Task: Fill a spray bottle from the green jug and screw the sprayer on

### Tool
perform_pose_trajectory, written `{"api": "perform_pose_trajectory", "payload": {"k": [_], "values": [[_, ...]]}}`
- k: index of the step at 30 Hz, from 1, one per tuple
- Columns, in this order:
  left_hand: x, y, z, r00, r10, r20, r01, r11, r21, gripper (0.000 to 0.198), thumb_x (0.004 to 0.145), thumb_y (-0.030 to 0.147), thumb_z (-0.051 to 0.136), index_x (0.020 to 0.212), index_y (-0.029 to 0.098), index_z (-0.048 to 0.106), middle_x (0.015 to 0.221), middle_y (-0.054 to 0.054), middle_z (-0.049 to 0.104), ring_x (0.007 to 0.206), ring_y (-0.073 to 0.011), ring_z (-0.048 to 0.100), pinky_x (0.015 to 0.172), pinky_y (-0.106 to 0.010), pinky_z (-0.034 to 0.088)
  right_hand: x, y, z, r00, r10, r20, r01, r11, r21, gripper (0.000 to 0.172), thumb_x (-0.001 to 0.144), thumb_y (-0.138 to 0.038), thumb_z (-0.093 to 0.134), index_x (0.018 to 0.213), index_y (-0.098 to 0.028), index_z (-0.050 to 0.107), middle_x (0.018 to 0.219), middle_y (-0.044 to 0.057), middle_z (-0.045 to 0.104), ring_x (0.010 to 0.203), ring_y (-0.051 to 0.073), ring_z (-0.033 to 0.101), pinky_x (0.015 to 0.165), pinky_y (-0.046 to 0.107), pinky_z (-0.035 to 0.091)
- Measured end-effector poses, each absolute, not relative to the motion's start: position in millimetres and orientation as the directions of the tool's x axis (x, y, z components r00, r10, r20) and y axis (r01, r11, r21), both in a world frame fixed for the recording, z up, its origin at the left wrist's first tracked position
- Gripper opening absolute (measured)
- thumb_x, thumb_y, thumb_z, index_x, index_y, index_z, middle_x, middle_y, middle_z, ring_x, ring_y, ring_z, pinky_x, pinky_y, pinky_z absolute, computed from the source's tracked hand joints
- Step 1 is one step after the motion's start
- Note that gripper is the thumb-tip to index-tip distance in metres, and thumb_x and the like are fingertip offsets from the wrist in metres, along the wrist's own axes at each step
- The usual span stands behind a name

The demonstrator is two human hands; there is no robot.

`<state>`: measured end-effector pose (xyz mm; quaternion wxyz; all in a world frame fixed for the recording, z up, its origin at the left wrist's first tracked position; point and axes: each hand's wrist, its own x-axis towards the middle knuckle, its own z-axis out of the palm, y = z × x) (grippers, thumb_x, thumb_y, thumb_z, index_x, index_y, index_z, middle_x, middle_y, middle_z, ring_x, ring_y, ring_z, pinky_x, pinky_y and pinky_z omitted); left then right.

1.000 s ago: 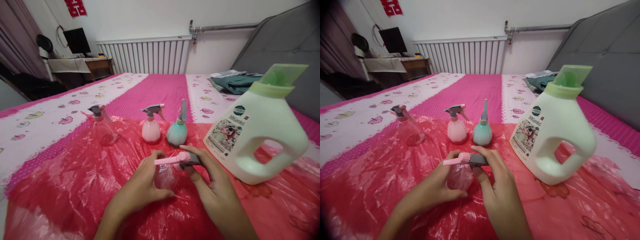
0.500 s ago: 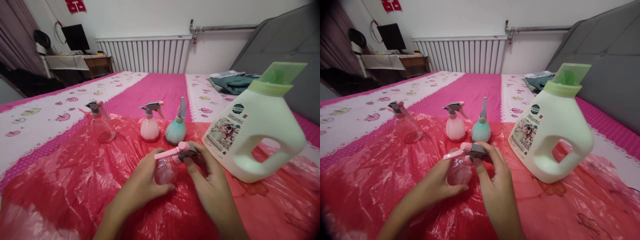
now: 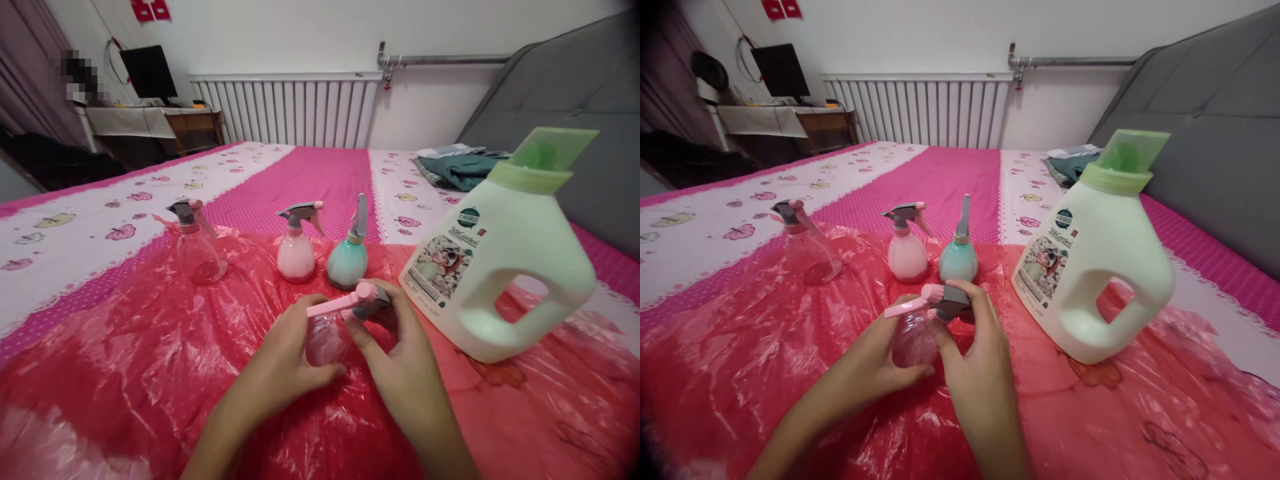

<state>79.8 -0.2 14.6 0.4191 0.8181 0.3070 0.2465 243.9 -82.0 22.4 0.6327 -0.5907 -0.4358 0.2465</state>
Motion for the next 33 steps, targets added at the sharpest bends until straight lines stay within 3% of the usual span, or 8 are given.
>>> {"api": "perform_pose_trajectory", "payload": {"k": [5, 10, 16, 22, 27, 33], "values": [[81, 0, 17, 0.694, 0.704, 0.151, 0.273, -0.451, 0.85, 0.065, 0.083, 0.028, 0.083, 0.143, 0.029, 0.057, 0.149, -0.01, 0.064, 0.144, -0.0395, 0.057, 0.122, -0.06, 0.046, 243, -82, 18, 0.564, 0.783, 0.262, 0.166, 0.204, -0.965, 0.054, 0.092, -0.029, 0.077, 0.139, -0.045, 0.056, 0.132, -0.001, 0.071, 0.118, 0.023, 0.072, 0.108, 0.051, 0.053], [82, 2, 18, 0.703, 0.694, 0.154, 0.249, -0.443, 0.861, 0.066, 0.084, 0.026, 0.082, 0.146, 0.028, 0.058, 0.151, -0.009, 0.063, 0.145, -0.0389, 0.057, 0.124, -0.059, 0.044, 241, -82, 16, 0.561, 0.77, 0.303, 0.184, 0.241, -0.953, 0.044, 0.093, -0.028, 0.076, 0.131, -0.042, 0.059, 0.133, 0.0, 0.068, 0.123, 0.024, 0.069, 0.108, 0.049, 0.054], [81, 3, 15, 0.711, 0.686, 0.152, 0.247, -0.447, 0.859, 0.073, 0.084, 0.024, 0.084, 0.152, 0.031, 0.055, 0.154, -0.008, 0.062, 0.146, -0.0386, 0.056, 0.124, -0.058, 0.044, 234, -79, 13, 0.597, 0.735, 0.322, 0.162, 0.283, -0.945, 0.067, 0.095, -0.026, 0.073, 0.15, -0.049, 0.041, 0.122, -0.001, 0.063, 0.127, 0.024, 0.068, 0.107, 0.047, 0.056], [78, 5, 12, 0.708, 0.688, 0.162, 0.246, -0.455, 0.856, 0.078, 0.084, 0.025, 0.086, 0.155, 0.034, 0.054, 0.158, -0.007, 0.061, 0.149, -0.0403, 0.053, 0.125, -0.058, 0.045, 233, -77, 13, 0.586, 0.733, 0.346, 0.175, 0.302, -0.937, 0.052, 0.095, -0.024, 0.075, 0.139, -0.045, 0.056, 0.133, 0.0, 0.066, 0.123, 0.022, 0.069, 0.11, 0.046, 0.054], [79, 4, 12, 0.696, 0.708, 0.122, 0.277, -0.421, 0.864, 0.08, 0.084, 0.03, 0.087, 0.157, 0.029, 0.052, 0.158, -0.011, 0.061, 0.144, -0.0418, 0.058, 0.121, -0.06, 0.048, 231, -76, 9, 0.644, 0.655, 0.395, 0.213, 0.341, -0.915, 0.049, 0.093, -0.025, 0.079, 0.136, -0.04, 0.061, 0.139, 0.002, 0.067, 0.124, 0.023, 0.069, 0.109, 0.047, 0.056], [79, 2, 16, 0.672, 0.735, 0.091, 0.308, -0.39, 0.868, 0.077, 0.086, 0.032, 0.087, 0.154, 0.031, 0.052, 0.159, -0.01, 0.06, 0.149, -0.0402, 0.054, 0.128, -0.06, 0.041, 239, -78, 18, 0.632, 0.636, 0.443, 0.124, 0.481, -0.868, 0.033, 0.093, -0.02, 0.081, 0.118, -0.041, 0.073, 0.118, -0.006, 0.08, 0.11, 0.015, 0.077, 0.095, 0.03, 0.063]]}}
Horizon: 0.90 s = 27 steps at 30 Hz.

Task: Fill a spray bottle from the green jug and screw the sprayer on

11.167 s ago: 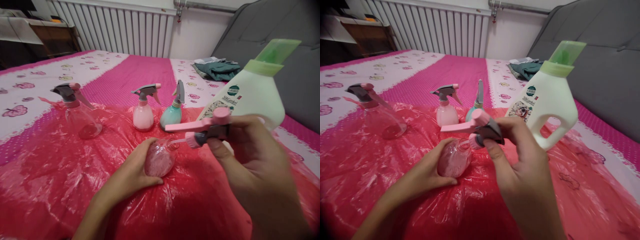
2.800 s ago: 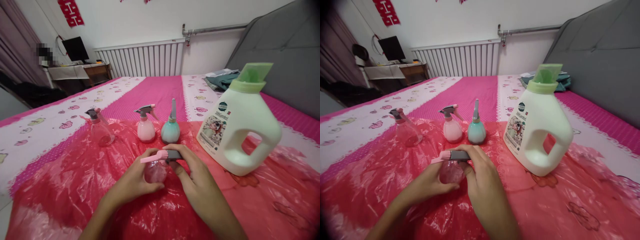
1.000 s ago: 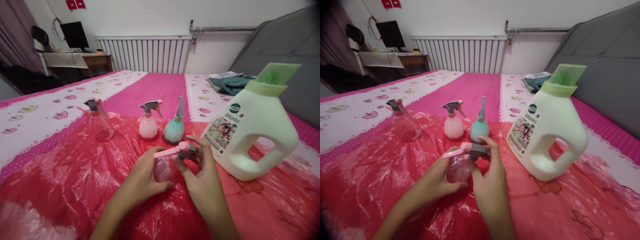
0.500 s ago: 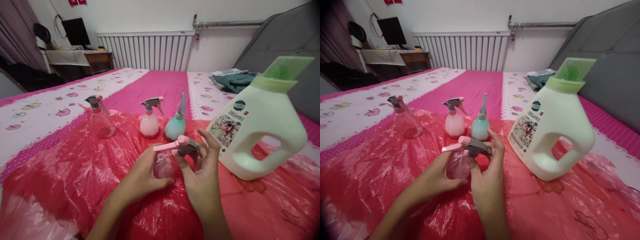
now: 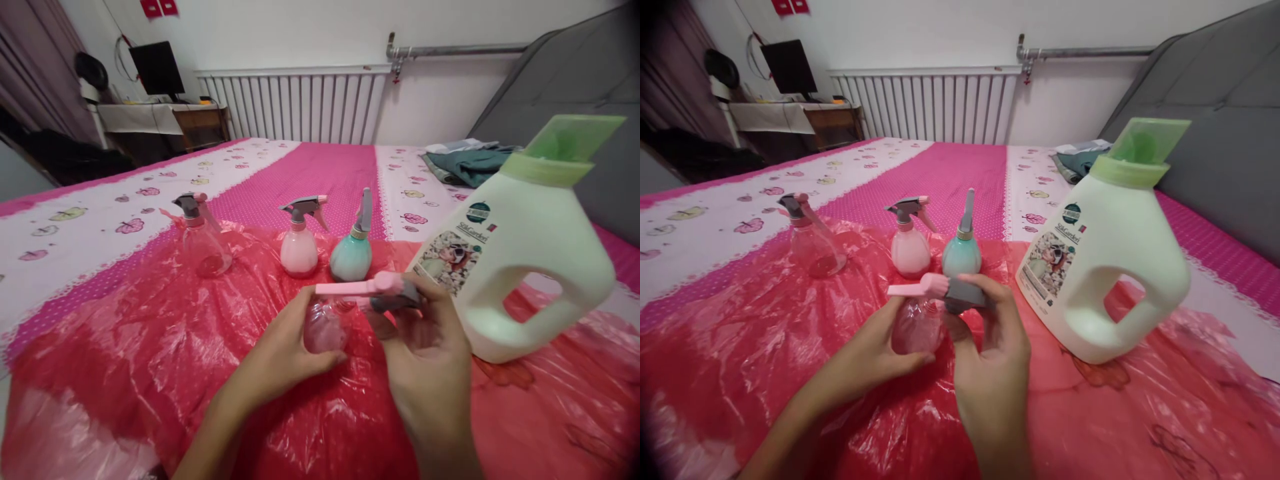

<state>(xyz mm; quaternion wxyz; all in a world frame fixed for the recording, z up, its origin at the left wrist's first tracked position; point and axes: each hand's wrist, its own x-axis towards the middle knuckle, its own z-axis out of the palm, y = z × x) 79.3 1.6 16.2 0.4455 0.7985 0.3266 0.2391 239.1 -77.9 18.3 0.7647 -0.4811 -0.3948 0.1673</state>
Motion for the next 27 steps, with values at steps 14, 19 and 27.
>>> {"api": "perform_pose_trajectory", "payload": {"k": [14, 19, 27], "values": [[80, -2, 19, 0.756, 0.64, 0.138, 0.269, -0.497, 0.825, 0.087, 0.089, 0.029, 0.087, 0.161, 0.039, 0.039, 0.168, -0.005, 0.052, 0.156, -0.0332, 0.049, 0.13, -0.056, 0.038, 243, -93, 27, 0.504, 0.715, 0.485, 0.318, 0.368, -0.874, 0.039, 0.096, -0.019, 0.073, 0.13, -0.038, 0.068, 0.131, 0.0, 0.072, 0.126, 0.022, 0.069, 0.107, 0.041, 0.057], [78, -1, 19, 0.766, 0.635, 0.096, 0.302, -0.488, 0.818, 0.088, 0.08, 0.024, 0.092, 0.154, 0.033, 0.045, 0.162, -0.008, 0.057, 0.15, -0.0366, 0.054, 0.126, -0.058, 0.043, 245, -92, 29, 0.57, 0.648, 0.505, 0.279, 0.425, -0.861, 0.042, 0.096, -0.019, 0.074, 0.133, -0.038, 0.067, 0.126, 0.0, 0.075, 0.123, 0.02, 0.071, 0.101, 0.034, 0.06], [79, -6, 20, 0.764, 0.642, 0.063, 0.361, -0.506, 0.783, 0.079, 0.081, 0.02, 0.083, 0.151, 0.03, 0.046, 0.157, -0.011, 0.059, 0.144, -0.038, 0.058, 0.122, -0.06, 0.047, 248, -93, 38, 0.728, 0.454, 0.514, 0.201, 0.575, -0.793, 0.048, 0.095, -0.01, 0.072, 0.13, -0.042, 0.073, 0.133, -0.006, 0.072, 0.129, 0.012, 0.067, 0.103, 0.021, 0.056]]}}
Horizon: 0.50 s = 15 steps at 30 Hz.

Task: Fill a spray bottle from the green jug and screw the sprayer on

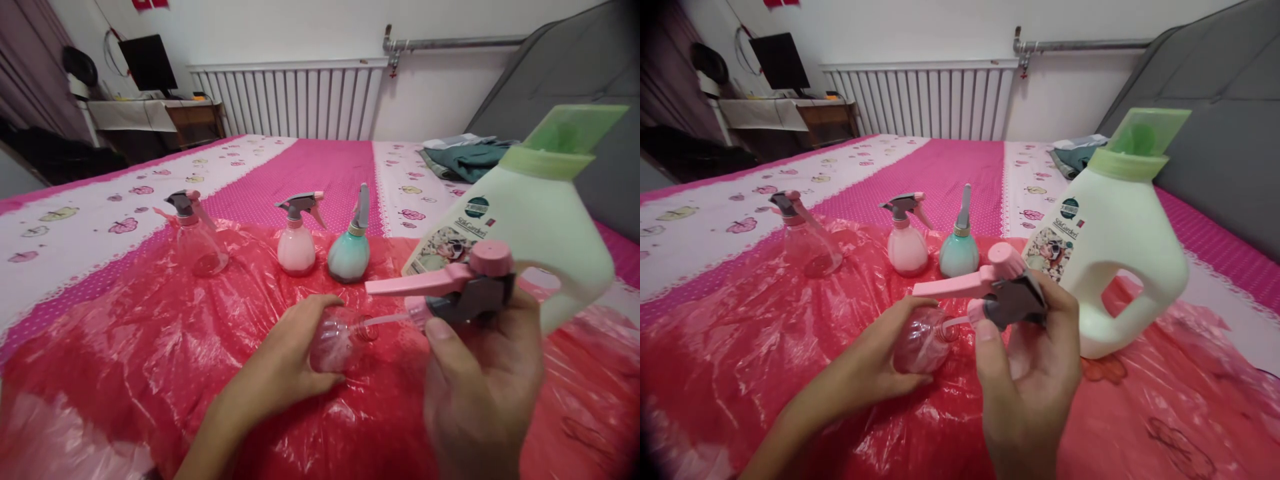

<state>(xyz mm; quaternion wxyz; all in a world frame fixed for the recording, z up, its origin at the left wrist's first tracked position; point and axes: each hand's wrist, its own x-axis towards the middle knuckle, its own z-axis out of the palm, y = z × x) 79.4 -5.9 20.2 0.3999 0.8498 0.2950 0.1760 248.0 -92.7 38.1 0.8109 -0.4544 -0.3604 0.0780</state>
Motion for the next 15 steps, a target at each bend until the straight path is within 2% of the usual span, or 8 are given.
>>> {"api": "perform_pose_trajectory", "payload": {"k": [3, 6, 9, 11, 15], "values": [[80, -6, 21, 0.766, 0.639, 0.068, 0.354, -0.508, 0.785, 0.079, 0.081, 0.02, 0.082, 0.15, 0.029, 0.046, 0.155, -0.011, 0.059, 0.143, -0.0373, 0.059, 0.121, -0.06, 0.047, 248, -95, 39, 0.711, 0.466, 0.526, 0.219, 0.564, -0.796, 0.047, 0.095, -0.01, 0.071, 0.132, -0.041, 0.072, 0.131, -0.006, 0.072, 0.13, 0.011, 0.067, 0.104, 0.02, 0.055], [80, -5, 21, 0.767, 0.635, 0.087, 0.335, -0.513, 0.79, 0.08, 0.082, 0.019, 0.082, 0.152, 0.03, 0.046, 0.155, -0.011, 0.06, 0.143, -0.0369, 0.059, 0.122, -0.06, 0.047, 248, -96, 37, 0.649, 0.529, 0.548, 0.296, 0.488, -0.821, 0.049, 0.095, -0.009, 0.069, 0.134, -0.04, 0.07, 0.129, -0.005, 0.075, 0.131, 0.011, 0.067, 0.103, 0.02, 0.056], [80, -5, 20, 0.759, 0.644, 0.093, 0.335, -0.51, 0.792, 0.08, 0.083, 0.022, 0.082, 0.153, 0.03, 0.046, 0.153, -0.011, 0.061, 0.142, -0.0385, 0.06, 0.12, -0.061, 0.049, 248, -94, 32, 0.576, 0.625, 0.527, 0.344, 0.4, -0.85, 0.047, 0.095, -0.013, 0.07, 0.135, -0.039, 0.068, 0.13, -0.004, 0.074, 0.131, 0.015, 0.067, 0.1, 0.026, 0.058], [80, -6, 19, 0.762, 0.638, 0.115, 0.321, -0.526, 0.788, 0.081, 0.084, 0.023, 0.082, 0.156, 0.031, 0.045, 0.153, -0.011, 0.061, 0.143, -0.0394, 0.058, 0.12, -0.062, 0.049, 248, -92, 29, 0.531, 0.676, 0.51, 0.35, 0.373, -0.859, 0.046, 0.096, -0.016, 0.069, 0.135, -0.039, 0.067, 0.132, -0.003, 0.073, 0.132, 0.019, 0.066, 0.103, 0.032, 0.057], [82, -6, 19, 0.765, 0.621, 0.169, 0.274, -0.552, 0.787, 0.085, 0.084, 0.02, 0.081, 0.158, 0.031, 0.043, 0.157, -0.011, 0.06, 0.146, -0.0386, 0.057, 0.123, -0.06, 0.046, 246, -91, 28, 0.506, 0.696, 0.509, 0.373, 0.355, -0.857, 0.043, 0.095, -0.016, 0.07, 0.133, -0.037, 0.067, 0.137, 0.0, 0.072, 0.132, 0.023, 0.066, 0.107, 0.041, 0.056]]}}
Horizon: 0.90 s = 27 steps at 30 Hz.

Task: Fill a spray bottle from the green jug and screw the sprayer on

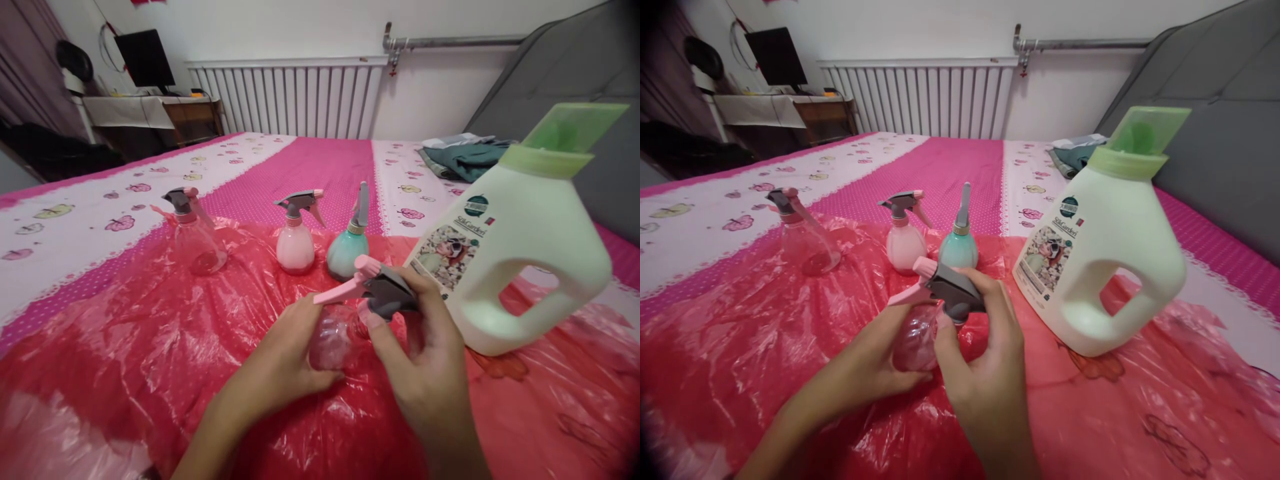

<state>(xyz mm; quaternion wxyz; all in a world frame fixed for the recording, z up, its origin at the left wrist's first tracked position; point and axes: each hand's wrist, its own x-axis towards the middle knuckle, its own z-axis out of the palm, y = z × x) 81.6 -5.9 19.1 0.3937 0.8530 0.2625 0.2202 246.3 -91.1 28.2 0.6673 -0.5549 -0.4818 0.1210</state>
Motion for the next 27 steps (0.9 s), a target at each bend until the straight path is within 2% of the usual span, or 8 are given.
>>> {"api": "perform_pose_trajectory", "payload": {"k": [2, 7, 9, 14, 19, 21, 24, 27], "values": [[82, -6, 19, 0.761, 0.633, 0.146, 0.287, -0.53, 0.798, 0.082, 0.082, 0.019, 0.081, 0.155, 0.031, 0.046, 0.155, -0.011, 0.061, 0.143, -0.0388, 0.059, 0.121, -0.06, 0.048, 245, -92, 30, 0.544, 0.649, 0.531, 0.368, 0.385, -0.847, 0.043, 0.094, -0.016, 0.071, 0.133, -0.036, 0.068, 0.138, 0.001, 0.072, 0.13, 0.023, 0.067, 0.104, 0.04, 0.057], [81, -4, 16, 0.76, 0.639, 0.117, 0.309, -0.515, 0.799, 0.08, 0.079, 0.02, 0.083, 0.15, 0.03, 0.049, 0.155, -0.011, 0.061, 0.144, -0.0392, 0.059, 0.123, -0.062, 0.046, 249, -94, 34, 0.729, 0.409, 0.549, 0.299, 0.531, -0.793, 0.041, 0.095, -0.018, 0.071, 0.133, -0.033, 0.066, 0.134, 0.002, 0.07, 0.129, 0.022, 0.067, 0.101, 0.038, 0.057], [80, -3, 16, 0.755, 0.643, 0.127, 0.311, -0.521, 0.795, 0.08, 0.079, 0.021, 0.083, 0.151, 0.03, 0.048, 0.154, -0.011, 0.061, 0.144, -0.0394, 0.058, 0.124, -0.062, 0.045, 252, -95, 35, 0.757, 0.391, 0.523, 0.274, 0.536, -0.798, 0.039, 0.094, -0.019, 0.073, 0.13, -0.031, 0.068, 0.135, 0.003, 0.067, 0.13, 0.023, 0.066, 0.103, 0.038, 0.054], [80, -3, 17, 0.76, 0.641, 0.108, 0.328, -0.522, 0.787, 0.08, 0.08, 0.021, 0.082, 0.152, 0.03, 0.048, 0.156, -0.011, 0.06, 0.146, -0.0395, 0.057, 0.125, -0.062, 0.045, 253, -97, 38, 0.729, 0.449, 0.516, 0.247, 0.53, -0.811, 0.041, 0.096, -0.017, 0.07, 0.134, -0.033, 0.067, 0.134, 0.002, 0.07, 0.132, 0.022, 0.066, 0.108, 0.038, 0.054], [82, -4, 18, 0.756, 0.638, 0.147, 0.286, -0.524, 0.802, 0.08, 0.083, 0.023, 0.082, 0.155, 0.031, 0.048, 0.161, -0.011, 0.057, 0.151, -0.0408, 0.053, 0.126, -0.063, 0.042, 248, -95, 34, 0.528, 0.689, 0.497, 0.338, 0.366, -0.867, 0.042, 0.095, -0.017, 0.071, 0.131, -0.037, 0.069, 0.128, -0.001, 0.074, 0.128, 0.022, 0.068, 0.102, 0.039, 0.058], [82, -5, 18, 0.758, 0.627, 0.178, 0.255, -0.537, 0.804, 0.084, 0.084, 0.021, 0.082, 0.159, 0.033, 0.045, 0.164, -0.01, 0.055, 0.153, -0.0398, 0.051, 0.128, -0.062, 0.041, 247, -93, 31, 0.482, 0.737, 0.473, 0.351, 0.333, -0.875, 0.041, 0.095, -0.019, 0.072, 0.131, -0.036, 0.068, 0.125, 0.0, 0.074, 0.128, 0.023, 0.068, 0.102, 0.041, 0.057], [83, -4, 18, 0.768, 0.616, 0.178, 0.244, -0.538, 0.807, 0.089, 0.084, 0.018, 0.083, 0.161, 0.035, 0.041, 0.166, -0.009, 0.054, 0.153, -0.0377, 0.051, 0.128, -0.059, 0.042, 246, -92, 28, 0.496, 0.73, 0.47, 0.36, 0.32, -0.876, 0.039, 0.094, -0.02, 0.072, 0.131, -0.034, 0.068, 0.12, 0.001, 0.074, 0.127, 0.024, 0.067, 0.099, 0.04, 0.058], [82, -3, 18, 0.765, 0.628, 0.144, 0.262, -0.507, 0.821, 0.087, 0.083, 0.017, 0.083, 0.159, 0.033, 0.043, 0.161, -0.009, 0.057, 0.148, -0.0373, 0.056, 0.124, -0.058, 0.046, 245, -93, 27, 0.521, 0.693, 0.498, 0.317, 0.385, -0.867, 0.038, 0.094, -0.018, 0.074, 0.126, -0.037, 0.067, 0.125, -0.002, 0.074, 0.126, 0.02, 0.067, 0.1, 0.035, 0.058]]}}
